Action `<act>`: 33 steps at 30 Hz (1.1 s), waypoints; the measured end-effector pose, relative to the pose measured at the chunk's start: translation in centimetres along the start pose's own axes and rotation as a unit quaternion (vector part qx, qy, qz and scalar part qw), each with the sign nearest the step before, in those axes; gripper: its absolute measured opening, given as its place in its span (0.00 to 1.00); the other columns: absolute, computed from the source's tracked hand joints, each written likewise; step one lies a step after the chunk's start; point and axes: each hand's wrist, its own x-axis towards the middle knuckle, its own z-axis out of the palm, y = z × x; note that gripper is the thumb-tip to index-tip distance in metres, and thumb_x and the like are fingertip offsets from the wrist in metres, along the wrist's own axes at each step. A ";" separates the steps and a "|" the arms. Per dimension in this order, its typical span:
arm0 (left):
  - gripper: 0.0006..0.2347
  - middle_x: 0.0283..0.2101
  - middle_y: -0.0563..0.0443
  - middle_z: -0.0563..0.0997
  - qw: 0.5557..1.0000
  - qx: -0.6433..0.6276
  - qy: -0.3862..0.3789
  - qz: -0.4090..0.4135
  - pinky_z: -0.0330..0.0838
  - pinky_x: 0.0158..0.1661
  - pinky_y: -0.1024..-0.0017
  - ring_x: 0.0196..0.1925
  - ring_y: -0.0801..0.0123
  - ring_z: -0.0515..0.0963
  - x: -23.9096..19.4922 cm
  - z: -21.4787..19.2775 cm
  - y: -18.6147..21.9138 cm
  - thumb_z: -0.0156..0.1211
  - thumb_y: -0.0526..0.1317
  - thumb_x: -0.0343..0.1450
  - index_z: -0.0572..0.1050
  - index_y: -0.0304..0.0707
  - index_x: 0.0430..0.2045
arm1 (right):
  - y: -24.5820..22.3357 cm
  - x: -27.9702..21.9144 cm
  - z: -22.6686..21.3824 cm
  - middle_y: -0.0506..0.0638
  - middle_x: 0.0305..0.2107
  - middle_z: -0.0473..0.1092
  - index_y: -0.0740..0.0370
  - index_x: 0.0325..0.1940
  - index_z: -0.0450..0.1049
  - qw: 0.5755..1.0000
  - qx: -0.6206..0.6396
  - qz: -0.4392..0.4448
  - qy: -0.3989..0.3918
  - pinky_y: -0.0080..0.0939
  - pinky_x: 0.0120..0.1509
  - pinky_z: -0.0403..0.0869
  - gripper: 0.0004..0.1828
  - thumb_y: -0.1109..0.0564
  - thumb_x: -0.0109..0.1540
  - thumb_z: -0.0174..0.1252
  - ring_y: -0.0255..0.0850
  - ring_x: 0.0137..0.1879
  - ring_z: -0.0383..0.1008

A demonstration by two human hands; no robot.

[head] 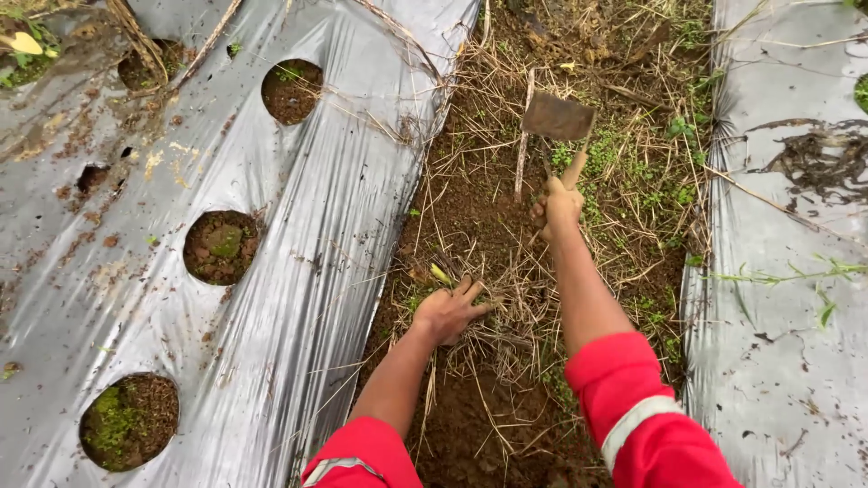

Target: Clearing weeds and organic debris from a garden bed using a hand hoe and manual pulling.

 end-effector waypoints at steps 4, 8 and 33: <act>0.36 0.75 0.43 0.53 1.000 -0.001 0.002 -0.001 0.75 0.56 0.64 0.78 0.50 0.54 -1.3 -1.7 -0.2 0.59 0.43 0.65 0.55 0.60 0.72 | 0.8 -1.0 -0.7 0.42 0.18 0.63 0.43 0.66 0.65 0.992 -0.106 0.050 -0.055 0.37 0.16 0.68 0.26 0.61 0.64 0.50 0.33 0.17 0.65; 0.37 0.75 0.42 0.54 1.000 0.007 0.005 0.006 0.76 0.54 0.65 0.78 0.51 0.55 -0.7 -0.9 -0.3 0.57 0.43 0.63 0.53 0.63 0.73 | 14.7 4.7 -6.7 0.59 0.29 0.66 0.43 0.60 0.58 0.982 -0.171 0.082 0.016 0.52 0.24 0.74 0.25 0.60 0.61 0.52 0.44 0.22 0.71; 0.39 0.75 0.46 0.52 0.997 0.072 0.009 0.039 0.68 0.65 0.62 0.75 0.48 0.56 -0.6 -0.8 -0.6 0.53 0.48 0.63 0.48 0.62 0.74 | -2.9 -10.0 -1.6 0.44 0.17 0.62 0.55 0.43 0.62 0.954 0.075 -0.266 -0.117 0.33 0.23 0.68 0.08 0.67 0.69 0.48 0.37 0.18 0.64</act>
